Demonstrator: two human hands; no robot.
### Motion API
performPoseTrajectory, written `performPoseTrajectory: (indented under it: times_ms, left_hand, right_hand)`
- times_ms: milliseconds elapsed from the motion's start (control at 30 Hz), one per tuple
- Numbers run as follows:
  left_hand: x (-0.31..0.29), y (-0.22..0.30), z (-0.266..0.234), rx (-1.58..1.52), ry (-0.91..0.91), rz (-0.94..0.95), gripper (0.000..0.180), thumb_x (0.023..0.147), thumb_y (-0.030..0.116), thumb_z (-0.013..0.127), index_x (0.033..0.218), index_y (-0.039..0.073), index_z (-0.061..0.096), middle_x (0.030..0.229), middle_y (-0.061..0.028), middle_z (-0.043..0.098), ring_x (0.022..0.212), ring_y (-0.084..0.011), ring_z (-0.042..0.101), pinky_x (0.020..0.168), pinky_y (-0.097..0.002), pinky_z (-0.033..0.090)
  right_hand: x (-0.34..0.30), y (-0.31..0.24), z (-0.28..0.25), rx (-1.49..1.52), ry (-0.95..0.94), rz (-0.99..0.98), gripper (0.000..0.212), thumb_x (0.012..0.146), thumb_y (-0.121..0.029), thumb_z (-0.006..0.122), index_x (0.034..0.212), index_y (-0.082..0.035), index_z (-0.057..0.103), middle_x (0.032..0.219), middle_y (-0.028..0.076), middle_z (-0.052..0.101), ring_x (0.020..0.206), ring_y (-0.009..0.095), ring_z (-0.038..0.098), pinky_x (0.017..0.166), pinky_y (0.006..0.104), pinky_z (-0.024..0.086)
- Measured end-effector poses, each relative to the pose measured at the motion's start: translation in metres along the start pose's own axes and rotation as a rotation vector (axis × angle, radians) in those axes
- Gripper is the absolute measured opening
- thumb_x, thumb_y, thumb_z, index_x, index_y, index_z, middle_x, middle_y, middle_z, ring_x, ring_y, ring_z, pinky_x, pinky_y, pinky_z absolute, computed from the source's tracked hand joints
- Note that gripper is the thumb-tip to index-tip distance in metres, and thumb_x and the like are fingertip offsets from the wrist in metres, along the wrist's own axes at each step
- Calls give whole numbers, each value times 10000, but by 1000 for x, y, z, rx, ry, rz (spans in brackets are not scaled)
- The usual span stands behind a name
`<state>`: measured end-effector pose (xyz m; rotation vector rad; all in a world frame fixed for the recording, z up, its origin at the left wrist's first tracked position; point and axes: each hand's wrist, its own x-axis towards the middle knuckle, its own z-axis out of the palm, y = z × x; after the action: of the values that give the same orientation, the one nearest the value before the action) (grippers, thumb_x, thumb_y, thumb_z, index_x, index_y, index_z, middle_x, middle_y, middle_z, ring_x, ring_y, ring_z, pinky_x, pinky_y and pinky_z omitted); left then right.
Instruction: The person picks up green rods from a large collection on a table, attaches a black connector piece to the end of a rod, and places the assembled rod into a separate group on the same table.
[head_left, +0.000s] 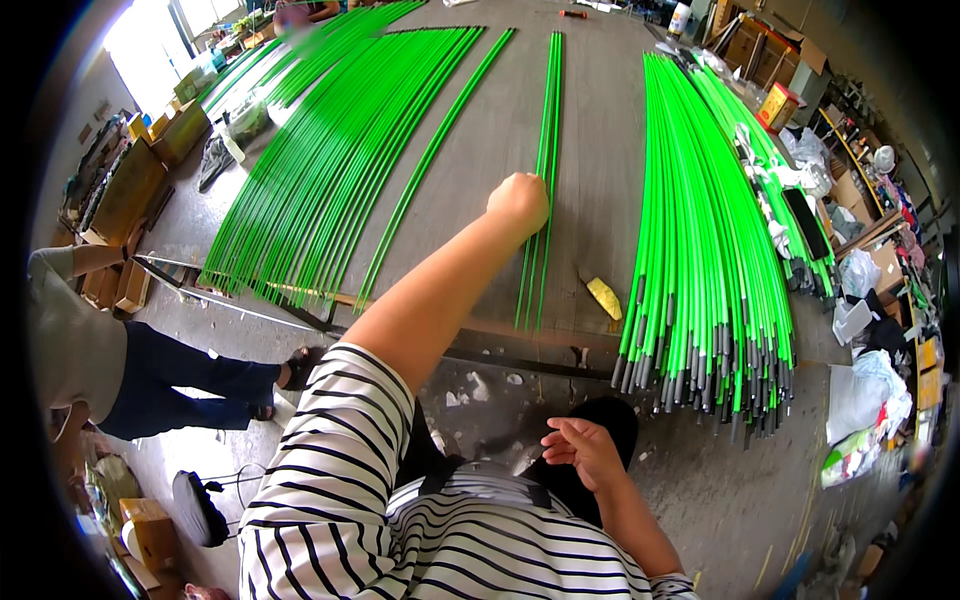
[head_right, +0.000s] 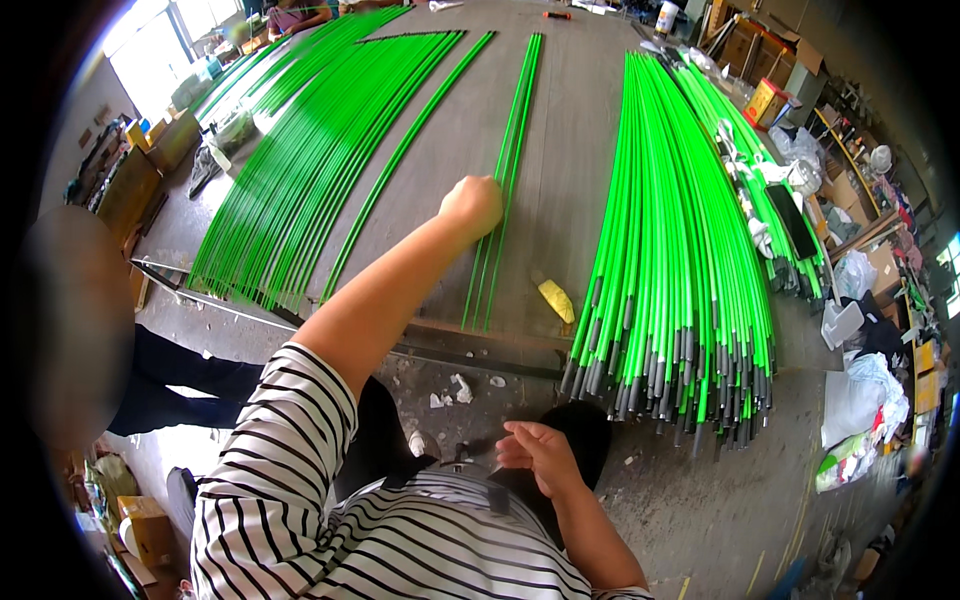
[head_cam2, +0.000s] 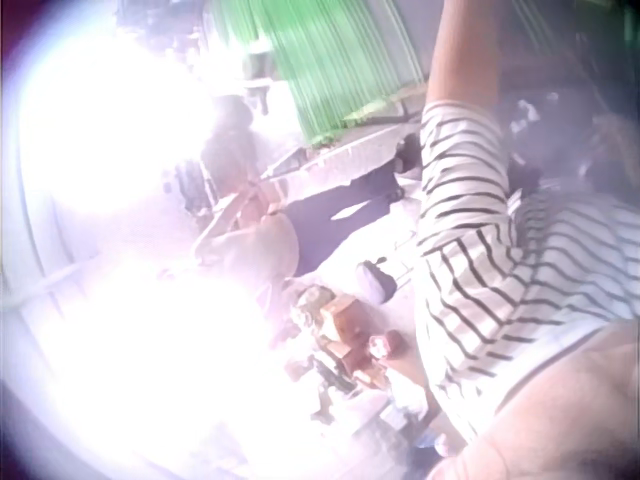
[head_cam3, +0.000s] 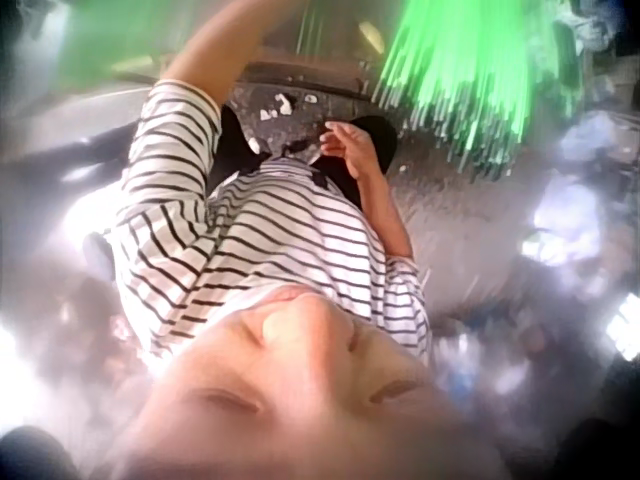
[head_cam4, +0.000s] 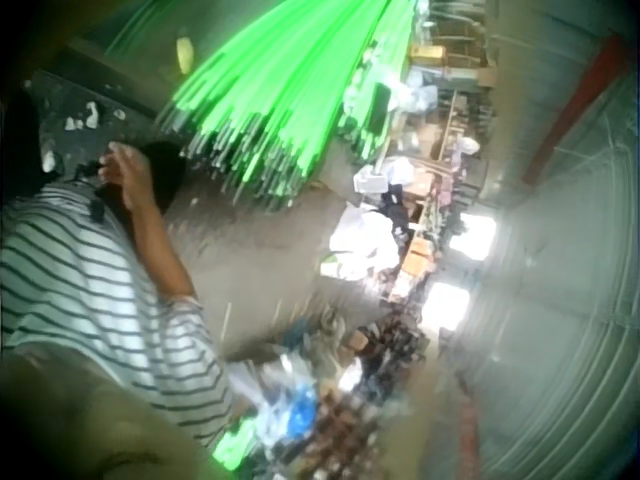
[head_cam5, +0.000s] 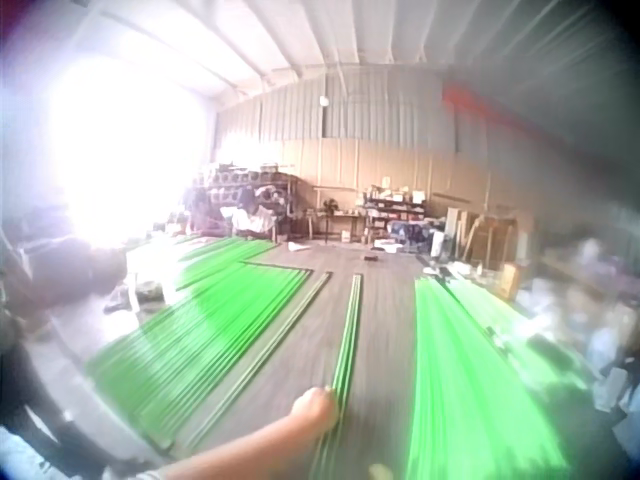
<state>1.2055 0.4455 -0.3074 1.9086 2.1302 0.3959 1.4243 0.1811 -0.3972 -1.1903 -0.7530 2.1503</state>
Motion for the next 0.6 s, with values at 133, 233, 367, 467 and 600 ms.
performPoseTrajectory:
  times_ms: [133,233,367,467,600]
  left_hand:
    - [-3,-4,1,42,62,20,187,777,87,488,894,-11,594,931,-181,611,860,-323,606,708,-381,509]
    - [-9,-3,-3,43,75,64,191,783,92,476,893,-14,591,925,-191,609,858,-333,603,709,-387,508]
    - [-8,3,1,75,106,103,192,800,108,452,900,-6,569,855,-215,609,841,-356,597,707,-416,497]
    - [-3,6,4,67,84,95,188,797,104,454,900,-2,570,830,-210,610,838,-348,598,707,-407,498]
    - [24,-52,35,46,473,242,208,838,192,494,933,14,543,717,-202,594,655,-335,599,572,-426,477]
  right_hand:
    - [1,6,-6,-2,1,6,307,876,-249,521,1041,9,549,813,114,627,664,175,627,601,271,526]
    - [3,9,-8,11,-1,17,303,877,-246,519,1035,11,549,809,111,627,661,174,626,597,269,525]
    - [4,7,-4,7,11,18,288,872,-240,530,988,21,567,800,116,626,653,171,619,591,261,514]
    - [4,1,0,-46,-25,1,278,868,-239,537,933,27,587,777,116,626,651,171,616,587,256,504]
    - [-3,-13,21,-165,-126,-46,280,868,-237,535,879,35,601,756,116,627,646,165,612,587,259,502]
